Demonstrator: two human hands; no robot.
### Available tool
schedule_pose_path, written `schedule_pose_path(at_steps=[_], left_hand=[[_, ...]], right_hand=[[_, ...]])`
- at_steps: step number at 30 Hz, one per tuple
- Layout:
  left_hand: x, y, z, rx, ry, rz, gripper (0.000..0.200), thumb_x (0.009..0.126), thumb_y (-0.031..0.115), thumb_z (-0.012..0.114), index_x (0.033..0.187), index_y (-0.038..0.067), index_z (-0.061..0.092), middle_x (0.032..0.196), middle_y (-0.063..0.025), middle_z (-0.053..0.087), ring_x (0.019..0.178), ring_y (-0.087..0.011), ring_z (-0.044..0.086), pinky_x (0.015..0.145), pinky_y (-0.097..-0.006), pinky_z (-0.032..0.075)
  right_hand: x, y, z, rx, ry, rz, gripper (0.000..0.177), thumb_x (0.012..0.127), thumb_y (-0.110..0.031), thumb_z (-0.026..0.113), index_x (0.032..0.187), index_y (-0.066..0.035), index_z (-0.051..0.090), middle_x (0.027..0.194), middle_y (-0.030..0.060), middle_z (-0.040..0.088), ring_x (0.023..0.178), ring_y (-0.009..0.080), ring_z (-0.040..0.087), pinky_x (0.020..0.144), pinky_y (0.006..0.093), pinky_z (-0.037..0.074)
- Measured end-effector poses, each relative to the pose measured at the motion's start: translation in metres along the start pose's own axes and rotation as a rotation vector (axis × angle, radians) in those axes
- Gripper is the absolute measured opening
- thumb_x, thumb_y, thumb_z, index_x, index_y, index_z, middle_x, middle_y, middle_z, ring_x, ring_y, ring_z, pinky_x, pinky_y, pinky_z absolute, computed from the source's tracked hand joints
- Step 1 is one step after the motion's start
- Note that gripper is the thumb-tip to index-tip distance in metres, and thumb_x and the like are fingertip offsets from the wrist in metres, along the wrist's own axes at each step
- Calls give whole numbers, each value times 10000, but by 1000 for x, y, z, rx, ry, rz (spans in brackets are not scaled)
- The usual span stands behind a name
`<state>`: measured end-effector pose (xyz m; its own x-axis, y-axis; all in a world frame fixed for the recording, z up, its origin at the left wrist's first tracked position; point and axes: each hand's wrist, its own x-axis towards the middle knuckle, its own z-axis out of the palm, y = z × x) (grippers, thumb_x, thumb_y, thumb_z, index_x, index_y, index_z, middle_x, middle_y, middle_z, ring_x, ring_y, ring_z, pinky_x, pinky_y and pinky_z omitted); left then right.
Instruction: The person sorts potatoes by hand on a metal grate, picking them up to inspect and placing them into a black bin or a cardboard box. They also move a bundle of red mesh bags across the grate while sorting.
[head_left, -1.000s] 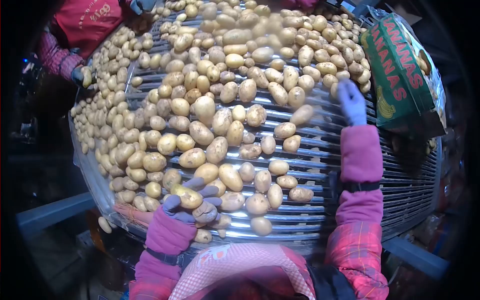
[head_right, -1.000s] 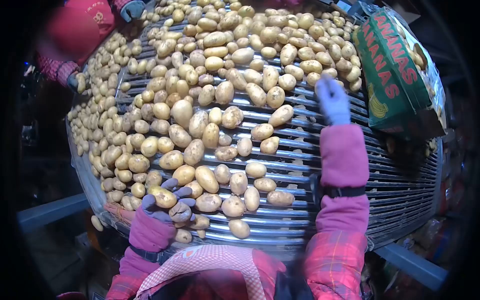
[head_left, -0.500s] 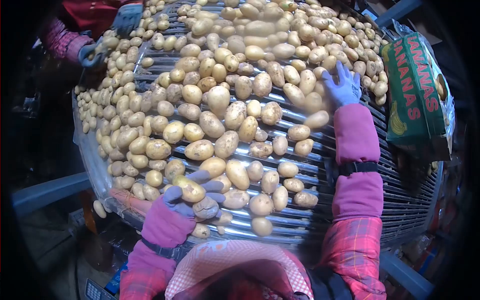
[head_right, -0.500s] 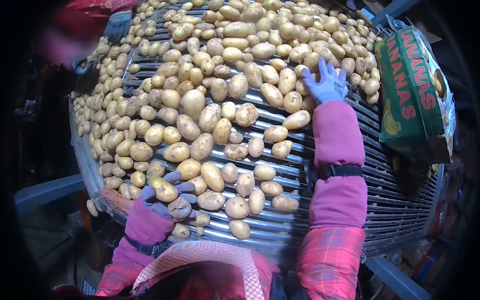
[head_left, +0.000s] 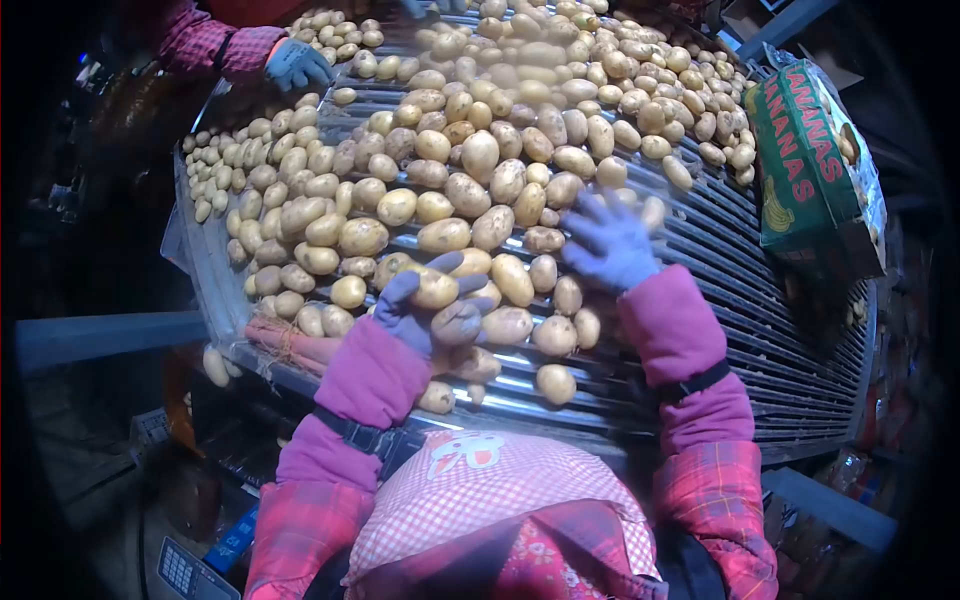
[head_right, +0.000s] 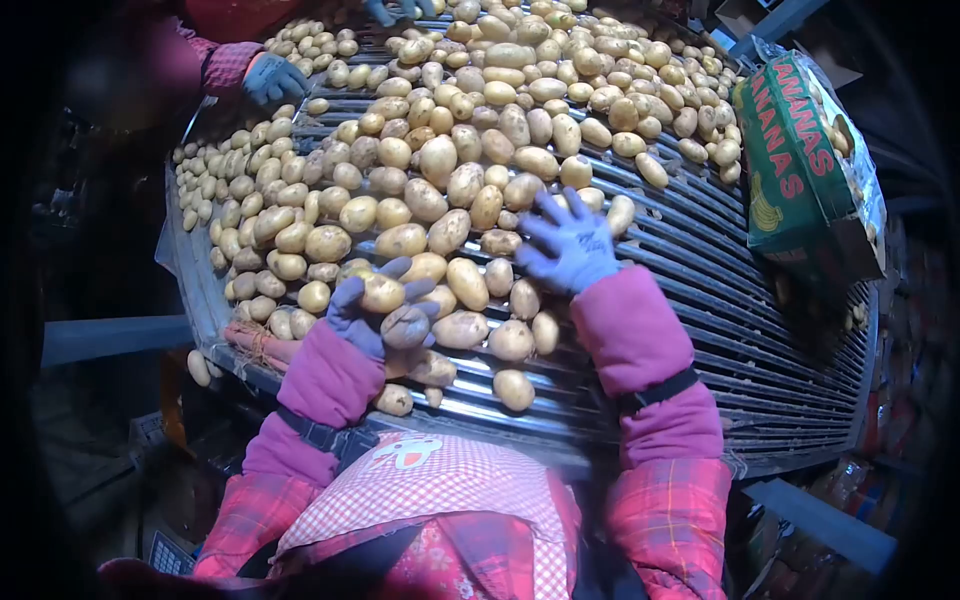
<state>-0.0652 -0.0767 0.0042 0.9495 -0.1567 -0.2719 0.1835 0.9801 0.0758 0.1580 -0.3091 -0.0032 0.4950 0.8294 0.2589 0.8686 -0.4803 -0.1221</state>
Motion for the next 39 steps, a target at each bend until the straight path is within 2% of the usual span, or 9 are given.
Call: schedule_pose_path(at_steps=[4,8,14,17,21,25,27,33,39], left_hand=[[1,-1,0,-3,-15,42,689,851,418,569,1428,132,327,1416,-227,373,1220,-414,463,947,-597,415],[-3,1,2,27,-34,53,691,847,397,592,1422,117,330,1388,-238,395,1191,-407,490,968,-593,421],[-25,19,8,154,66,199,732,802,484,560,1406,119,367,1422,-222,359,1260,-416,419,922,-618,418],[-53,37,0,130,69,245,707,802,504,555,1396,161,385,1433,-210,350,1275,-402,401,938,-617,398],[-83,56,-16,-22,-82,199,692,799,532,551,1371,170,410,1440,-205,344,1275,-382,397,964,-607,377],[-98,71,-47,27,-4,275,721,800,570,545,1354,124,427,1411,-207,393,1241,-418,427,949,-662,369],[-112,74,-44,115,-2,255,722,816,541,544,1373,104,399,1388,-212,412,1246,-447,418,971,-634,383],[-120,87,-50,86,30,367,724,831,505,513,1408,101,344,1409,-208,385,1213,-417,451,964,-630,378],[-112,95,-60,69,-19,364,727,838,520,478,1415,106,320,1436,-178,369,1243,-394,438,973,-617,367]], right_hand=[[-41,-68,-27,-49,-129,16,607,752,-484,612,1233,-117,564,1341,78,489,1322,373,337,959,641,284],[-86,-104,-38,123,-173,140,622,789,-407,605,1323,-108,493,1375,118,459,1263,378,410,1011,522,322],[-134,-115,-48,353,-10,346,600,781,-353,653,1305,-100,506,1333,164,484,1245,372,430,1020,494,332],[-143,-133,-51,131,-28,358,634,765,-385,661,1307,-97,505,1350,165,466,1253,372,419,1018,498,331],[-116,-160,-45,56,-107,254,716,745,-461,648,1353,-132,462,1406,163,401,1281,394,369,1043,531,268],[-82,-165,-21,8,-230,276,822,730,-561,621,1410,-167,381,1454,154,340,1315,379,326,1051,549,229],[-60,-174,-19,-37,-325,227,839,737,-568,614,1427,-168,355,1458,187,312,1317,399,317,1047,555,236],[-14,-194,13,119,-275,140,744,789,-408,636,1420,-130,357,1440,298,264,1323,457,290,1076,503,269],[33,-203,25,125,-375,93,796,775,-442,619,1428,-100,320,1451,324,223,1333,482,259,1086,513,255]])
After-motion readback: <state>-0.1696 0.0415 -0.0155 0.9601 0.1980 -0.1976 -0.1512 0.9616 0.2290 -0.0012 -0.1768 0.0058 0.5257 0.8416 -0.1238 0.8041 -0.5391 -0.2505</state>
